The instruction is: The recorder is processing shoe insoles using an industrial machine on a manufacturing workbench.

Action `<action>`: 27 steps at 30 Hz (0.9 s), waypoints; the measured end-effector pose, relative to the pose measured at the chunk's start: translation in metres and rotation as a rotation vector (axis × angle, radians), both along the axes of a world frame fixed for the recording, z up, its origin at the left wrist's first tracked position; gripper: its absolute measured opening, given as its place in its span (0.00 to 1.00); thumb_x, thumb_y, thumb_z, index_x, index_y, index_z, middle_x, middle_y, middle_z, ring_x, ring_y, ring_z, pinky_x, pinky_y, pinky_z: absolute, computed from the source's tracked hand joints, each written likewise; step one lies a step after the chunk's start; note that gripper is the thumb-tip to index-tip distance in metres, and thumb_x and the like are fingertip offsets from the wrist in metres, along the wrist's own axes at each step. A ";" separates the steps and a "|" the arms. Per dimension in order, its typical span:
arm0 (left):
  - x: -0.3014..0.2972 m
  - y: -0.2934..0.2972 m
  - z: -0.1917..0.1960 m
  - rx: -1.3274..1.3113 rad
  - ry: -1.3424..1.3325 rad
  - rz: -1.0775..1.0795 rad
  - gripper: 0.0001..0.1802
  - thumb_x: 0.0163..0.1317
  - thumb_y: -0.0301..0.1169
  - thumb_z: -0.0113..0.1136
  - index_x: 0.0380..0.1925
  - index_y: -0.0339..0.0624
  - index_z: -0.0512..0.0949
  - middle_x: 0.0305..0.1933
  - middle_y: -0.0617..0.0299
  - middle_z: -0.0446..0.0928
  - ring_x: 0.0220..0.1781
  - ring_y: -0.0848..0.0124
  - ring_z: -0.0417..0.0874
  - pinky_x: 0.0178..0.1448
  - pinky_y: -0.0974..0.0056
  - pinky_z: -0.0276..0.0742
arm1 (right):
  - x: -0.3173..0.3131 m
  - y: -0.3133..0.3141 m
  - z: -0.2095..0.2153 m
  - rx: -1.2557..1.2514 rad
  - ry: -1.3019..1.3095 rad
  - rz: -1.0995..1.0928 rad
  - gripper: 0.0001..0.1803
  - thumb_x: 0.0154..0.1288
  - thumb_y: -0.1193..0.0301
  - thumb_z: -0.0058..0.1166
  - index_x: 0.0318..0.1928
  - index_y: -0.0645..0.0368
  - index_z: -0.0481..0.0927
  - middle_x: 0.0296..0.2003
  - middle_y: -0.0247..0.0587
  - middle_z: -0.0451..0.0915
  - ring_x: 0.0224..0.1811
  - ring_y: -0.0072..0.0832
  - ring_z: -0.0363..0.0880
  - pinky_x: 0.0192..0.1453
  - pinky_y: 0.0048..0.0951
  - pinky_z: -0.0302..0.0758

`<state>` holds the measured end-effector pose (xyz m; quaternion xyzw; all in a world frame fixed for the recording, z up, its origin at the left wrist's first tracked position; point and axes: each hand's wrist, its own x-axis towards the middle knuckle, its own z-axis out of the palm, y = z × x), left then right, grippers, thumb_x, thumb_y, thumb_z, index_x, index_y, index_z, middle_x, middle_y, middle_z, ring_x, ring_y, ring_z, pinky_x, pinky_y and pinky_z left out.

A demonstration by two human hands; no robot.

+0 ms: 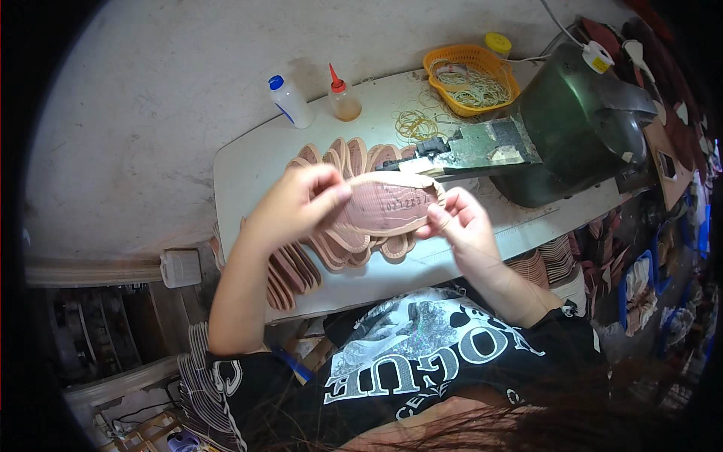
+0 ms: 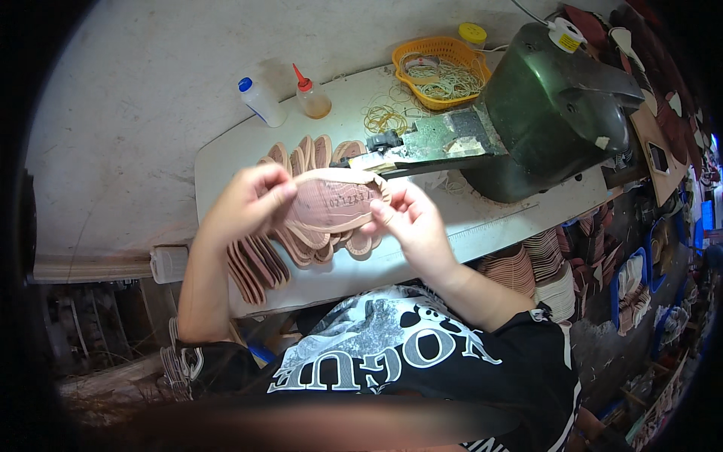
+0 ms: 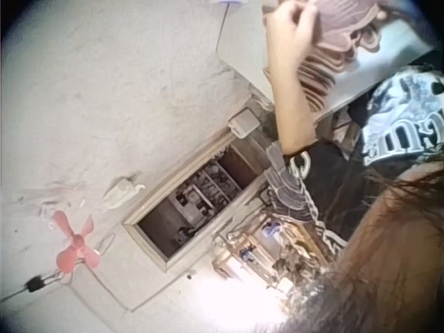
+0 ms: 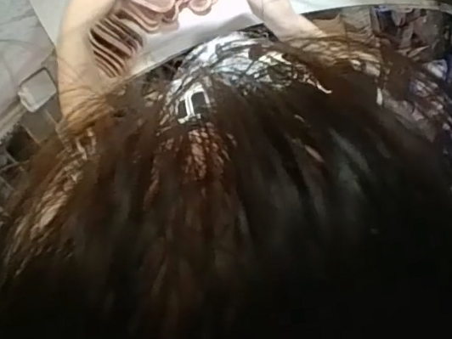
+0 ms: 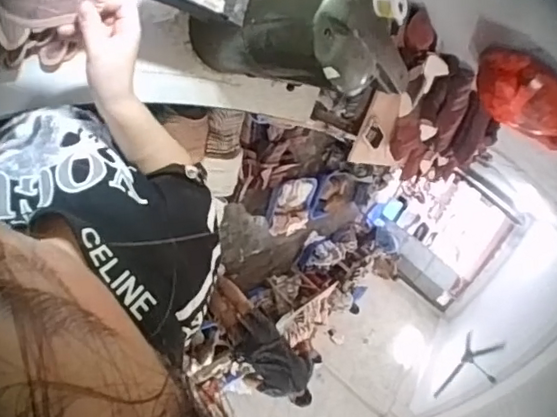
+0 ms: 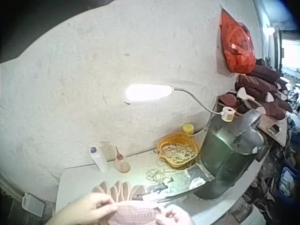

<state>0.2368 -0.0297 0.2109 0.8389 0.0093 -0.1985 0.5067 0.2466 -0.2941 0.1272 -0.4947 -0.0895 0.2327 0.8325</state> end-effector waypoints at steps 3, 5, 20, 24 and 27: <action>0.051 0.006 -0.006 0.238 -0.419 -0.252 0.17 0.59 0.41 0.64 0.29 0.35 0.76 0.28 0.67 0.71 0.32 0.76 0.71 0.35 0.69 0.66 | -0.012 0.020 0.002 0.061 0.160 0.037 0.11 0.71 0.67 0.51 0.44 0.61 0.70 0.41 0.43 0.80 0.41 0.25 0.82 0.46 0.24 0.77; 0.084 0.008 -0.017 0.144 -0.295 -0.316 0.19 0.57 0.42 0.65 0.28 0.35 0.76 0.29 0.66 0.70 0.33 0.76 0.70 0.37 0.69 0.66 | -0.010 0.021 0.003 0.026 0.166 0.075 0.15 0.73 0.66 0.46 0.51 0.65 0.71 0.45 0.47 0.80 0.45 0.29 0.82 0.50 0.31 0.79; 0.166 0.009 -0.048 -0.029 0.171 -0.385 0.20 0.53 0.46 0.69 0.22 0.41 0.78 0.19 0.73 0.71 0.22 0.82 0.68 0.23 0.72 0.60 | 0.041 0.027 0.016 -0.042 0.428 0.229 0.24 0.76 0.59 0.39 0.46 0.72 0.76 0.35 0.51 0.83 0.32 0.29 0.84 0.39 0.25 0.80; 0.142 0.013 -0.040 0.012 0.145 -0.259 0.20 0.55 0.45 0.68 0.22 0.39 0.77 0.18 0.72 0.70 0.21 0.82 0.66 0.23 0.72 0.59 | 0.042 0.026 0.019 -0.051 0.463 0.216 0.25 0.76 0.59 0.38 0.45 0.72 0.77 0.35 0.51 0.83 0.31 0.29 0.84 0.37 0.24 0.80; 0.114 0.014 -0.036 -0.081 0.206 -0.078 0.18 0.57 0.43 0.67 0.22 0.39 0.78 0.19 0.70 0.72 0.22 0.82 0.69 0.25 0.72 0.64 | 0.043 0.026 0.019 -0.067 0.423 0.224 0.24 0.76 0.58 0.39 0.46 0.71 0.77 0.36 0.51 0.83 0.32 0.29 0.84 0.38 0.25 0.80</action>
